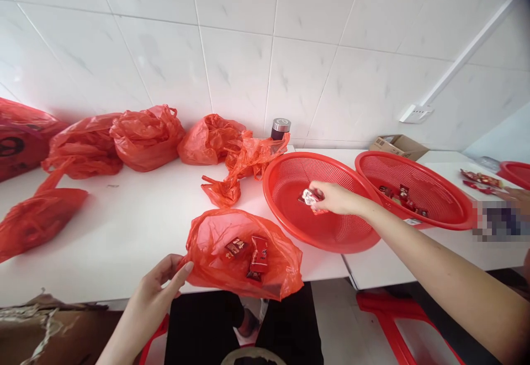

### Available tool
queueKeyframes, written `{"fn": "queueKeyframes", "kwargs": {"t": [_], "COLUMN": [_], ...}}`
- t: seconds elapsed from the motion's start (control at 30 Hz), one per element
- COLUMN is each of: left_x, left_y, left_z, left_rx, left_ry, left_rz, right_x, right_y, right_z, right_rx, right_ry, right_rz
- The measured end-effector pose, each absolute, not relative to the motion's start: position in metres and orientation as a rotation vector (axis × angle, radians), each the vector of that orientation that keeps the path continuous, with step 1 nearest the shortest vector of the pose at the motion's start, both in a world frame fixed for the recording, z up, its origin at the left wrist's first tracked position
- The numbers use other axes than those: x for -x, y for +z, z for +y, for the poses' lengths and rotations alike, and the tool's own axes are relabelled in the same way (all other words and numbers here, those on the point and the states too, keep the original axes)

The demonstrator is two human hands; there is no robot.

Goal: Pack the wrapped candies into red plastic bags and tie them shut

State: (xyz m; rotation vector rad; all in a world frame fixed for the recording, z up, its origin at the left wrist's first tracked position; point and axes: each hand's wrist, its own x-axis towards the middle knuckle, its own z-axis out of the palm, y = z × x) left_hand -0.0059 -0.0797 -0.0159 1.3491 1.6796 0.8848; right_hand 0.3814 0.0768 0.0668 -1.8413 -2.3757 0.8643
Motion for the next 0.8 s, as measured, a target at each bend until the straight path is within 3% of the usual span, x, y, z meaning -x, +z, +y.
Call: {"fn": "queueKeyframes", "kwargs": {"t": [0.2, 0.33, 0.6, 0.7, 0.8], "left_x": [-0.003, -0.003, 0.014, 0.017, 0.023], "left_y": [-0.005, 0.003, 0.012, 0.020, 0.041], "left_z": [-0.078, -0.079, -0.091, -0.087, -0.074], "left_rx": [-1.302, -1.222, -1.178, -1.207, -1.175], "left_ry": [1.052, 1.193, 1.263, 1.315, 1.495], "left_rz": [1.604, 1.566, 1.656, 1.697, 1.743], "right_x": [-0.281, -0.243, -0.295, -0.312, -0.318], "right_y": [0.098, 0.090, 0.094, 0.094, 0.121], "right_z": [0.020, 0.008, -0.029, -0.038, -0.030], "right_rx": [1.146, 1.098, 0.728, 0.753, 0.766], "right_ry": [1.010, 0.688, 0.319, 0.077, 0.116], "right_rz": [-2.238, -2.460, -3.119, -3.156, -2.925]}}
